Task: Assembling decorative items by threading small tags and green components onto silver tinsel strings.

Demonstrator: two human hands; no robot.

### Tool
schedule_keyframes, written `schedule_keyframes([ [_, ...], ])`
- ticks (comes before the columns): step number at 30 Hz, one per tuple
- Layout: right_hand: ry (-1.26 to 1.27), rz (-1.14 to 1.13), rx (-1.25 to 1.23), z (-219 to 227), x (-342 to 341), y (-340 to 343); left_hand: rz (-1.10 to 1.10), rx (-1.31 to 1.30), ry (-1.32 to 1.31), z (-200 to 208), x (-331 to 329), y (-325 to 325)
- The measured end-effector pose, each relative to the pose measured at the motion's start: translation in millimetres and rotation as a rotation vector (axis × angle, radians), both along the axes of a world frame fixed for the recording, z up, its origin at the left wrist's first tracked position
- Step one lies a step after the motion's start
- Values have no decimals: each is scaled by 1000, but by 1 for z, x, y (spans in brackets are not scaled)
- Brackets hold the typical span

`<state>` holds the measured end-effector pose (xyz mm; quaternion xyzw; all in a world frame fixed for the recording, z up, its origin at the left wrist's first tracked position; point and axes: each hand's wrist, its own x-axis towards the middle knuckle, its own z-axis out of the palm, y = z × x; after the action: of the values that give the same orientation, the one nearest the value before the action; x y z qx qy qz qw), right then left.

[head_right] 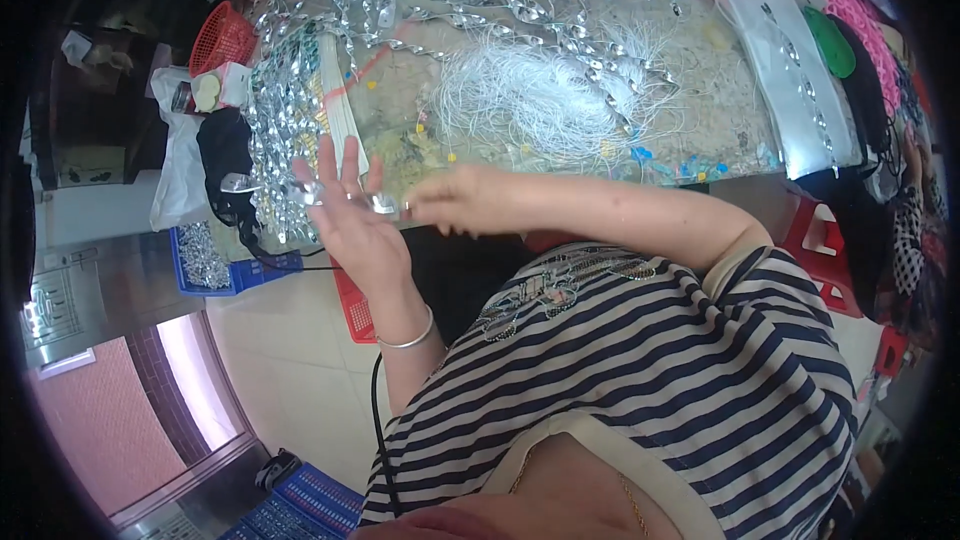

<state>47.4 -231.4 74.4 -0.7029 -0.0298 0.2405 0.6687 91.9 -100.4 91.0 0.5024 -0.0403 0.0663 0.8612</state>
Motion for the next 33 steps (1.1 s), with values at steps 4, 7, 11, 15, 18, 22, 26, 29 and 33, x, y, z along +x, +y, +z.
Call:
schedule_keyframes([
  [4, -68, 97, 84, -19, 2, 4, -160, 146, 22, -6, 5, 25],
  [7, -385, -83, -339, -27, 44, -24, -146, 232, -55, -11, 8, 40],
  [11, -739, -314, -869, -52, 131, -90, -266, 393, 162, -14, 1, 52],
  [15, -822, -420, -1270, -60, 174, -100, -511, 418, 352, -44, -22, 63],
  [18, -873, -359, -1420, -61, 192, -102, -586, 344, 443, -58, -31, 69],
  [22, -871, -238, -1545, -57, 201, -103, -671, 321, 466, -69, -34, 70],
  [26, -902, -318, -1447, -54, 198, -110, -709, 305, 482, -71, -34, 67],
  [29, -971, -390, -1322, -40, 185, -122, -705, 332, 468, -65, -33, 63],
  [33, -1464, -349, -1061, -27, 162, -138, -669, 469, 421, -68, -37, 60],
])
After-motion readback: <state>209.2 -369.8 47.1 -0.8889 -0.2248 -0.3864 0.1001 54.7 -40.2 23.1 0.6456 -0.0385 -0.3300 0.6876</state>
